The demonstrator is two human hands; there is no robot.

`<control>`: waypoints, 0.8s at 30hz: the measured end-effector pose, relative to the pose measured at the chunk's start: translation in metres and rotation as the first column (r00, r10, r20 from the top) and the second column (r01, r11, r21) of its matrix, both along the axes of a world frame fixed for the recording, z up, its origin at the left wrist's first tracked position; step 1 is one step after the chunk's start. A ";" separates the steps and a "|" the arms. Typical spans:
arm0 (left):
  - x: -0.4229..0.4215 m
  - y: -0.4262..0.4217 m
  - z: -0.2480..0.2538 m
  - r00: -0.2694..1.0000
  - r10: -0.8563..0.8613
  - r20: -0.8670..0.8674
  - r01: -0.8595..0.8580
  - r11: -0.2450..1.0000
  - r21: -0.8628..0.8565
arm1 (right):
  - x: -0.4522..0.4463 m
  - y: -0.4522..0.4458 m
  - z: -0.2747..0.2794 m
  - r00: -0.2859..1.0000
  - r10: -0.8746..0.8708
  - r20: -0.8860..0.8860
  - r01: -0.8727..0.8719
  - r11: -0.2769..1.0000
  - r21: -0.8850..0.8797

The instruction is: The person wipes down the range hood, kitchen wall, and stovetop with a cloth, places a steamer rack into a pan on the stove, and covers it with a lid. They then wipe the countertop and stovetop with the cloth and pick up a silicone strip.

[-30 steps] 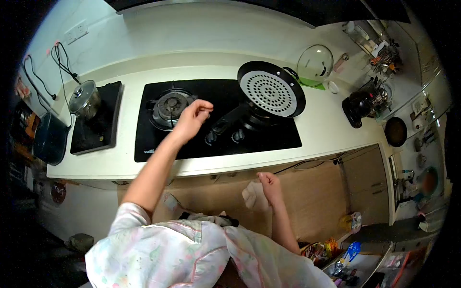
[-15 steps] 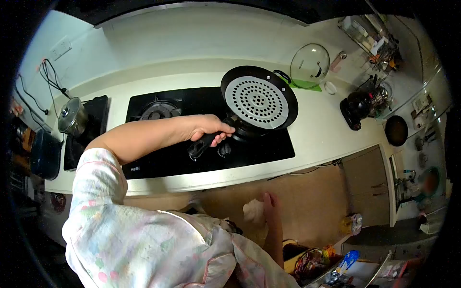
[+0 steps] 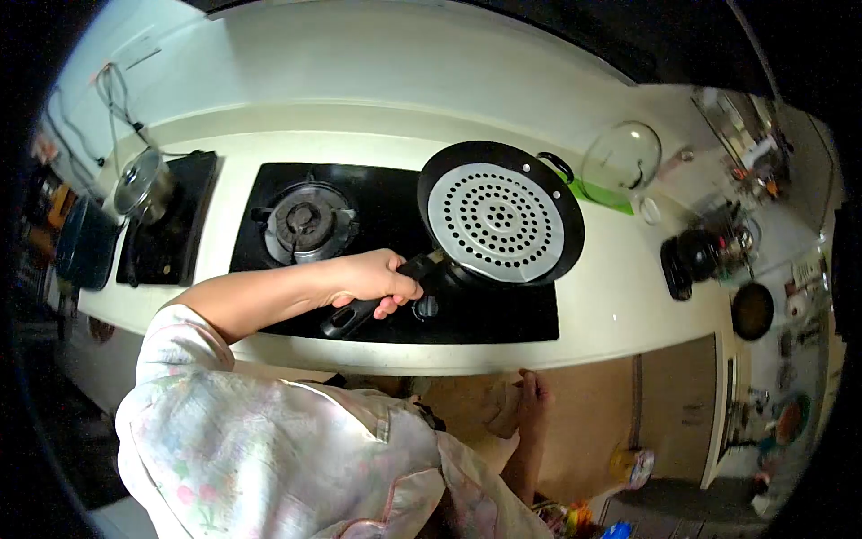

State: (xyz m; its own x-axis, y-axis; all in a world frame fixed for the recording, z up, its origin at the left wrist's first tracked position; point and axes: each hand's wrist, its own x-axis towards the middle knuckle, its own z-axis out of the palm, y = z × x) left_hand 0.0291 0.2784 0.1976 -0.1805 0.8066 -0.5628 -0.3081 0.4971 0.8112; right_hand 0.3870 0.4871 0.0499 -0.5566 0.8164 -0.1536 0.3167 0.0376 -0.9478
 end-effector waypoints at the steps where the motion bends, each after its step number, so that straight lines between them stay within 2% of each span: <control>1: 0.004 -0.003 -0.001 1.000 -0.020 -0.021 0.021 0.999 0.034 | -0.005 0.012 0.007 1.000 -0.001 -0.011 0.001 0.997 0.074; 2: 0.011 -0.004 0.005 1.000 0.013 -0.019 -0.012 0.999 0.030 | -0.007 0.016 0.020 1.000 -0.001 -0.024 0.004 0.990 0.138; 5: 0.043 -0.017 0.028 0.987 0.163 -0.002 -0.163 0.986 -0.018 | 0.005 0.039 0.048 0.998 0.038 0.056 -0.046 0.986 0.157; 8: 0.074 -0.017 0.043 0.976 0.170 -0.139 -0.181 0.981 -0.069 | 0.018 0.094 0.022 0.992 0.078 0.101 -0.093 0.983 0.159; 12: 0.096 -0.047 0.065 0.940 0.329 -0.093 -0.335 0.941 -0.055 | 0.027 0.117 0.030 0.981 0.159 0.107 -0.179 0.962 0.207; 13: 0.059 -0.074 0.051 0.931 0.356 -0.081 -0.360 0.932 -0.046 | -0.016 0.121 0.003 0.967 0.228 0.111 -0.250 0.929 0.272; 16: 0.063 -0.100 0.059 0.901 0.411 -0.142 -0.423 0.903 -0.069 | -0.023 0.147 -0.038 0.968 0.151 -0.198 -0.161 0.986 -0.037; 19: 0.063 -0.127 0.064 0.873 0.461 -0.160 -0.479 0.872 -0.097 | -0.039 0.136 -0.025 0.977 0.215 -0.006 -0.210 0.959 0.191; 21: 0.067 -0.126 0.067 0.854 0.488 -0.181 -0.515 0.844 -0.151 | -0.043 0.154 -0.034 0.969 0.247 0.012 -0.244 0.949 0.197; 24: 0.078 -0.125 0.064 0.833 0.519 -0.191 -0.546 0.827 -0.133 | -0.042 0.170 -0.029 0.969 0.247 0.019 -0.244 0.939 0.244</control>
State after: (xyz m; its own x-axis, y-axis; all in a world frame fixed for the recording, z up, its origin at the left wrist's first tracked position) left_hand 0.1075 0.1537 0.2613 -0.6407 0.4522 -0.6205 -0.4562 0.4258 0.7814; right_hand 0.3448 0.6567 0.0206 -0.7451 0.6658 0.0394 0.2576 0.3419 -0.9037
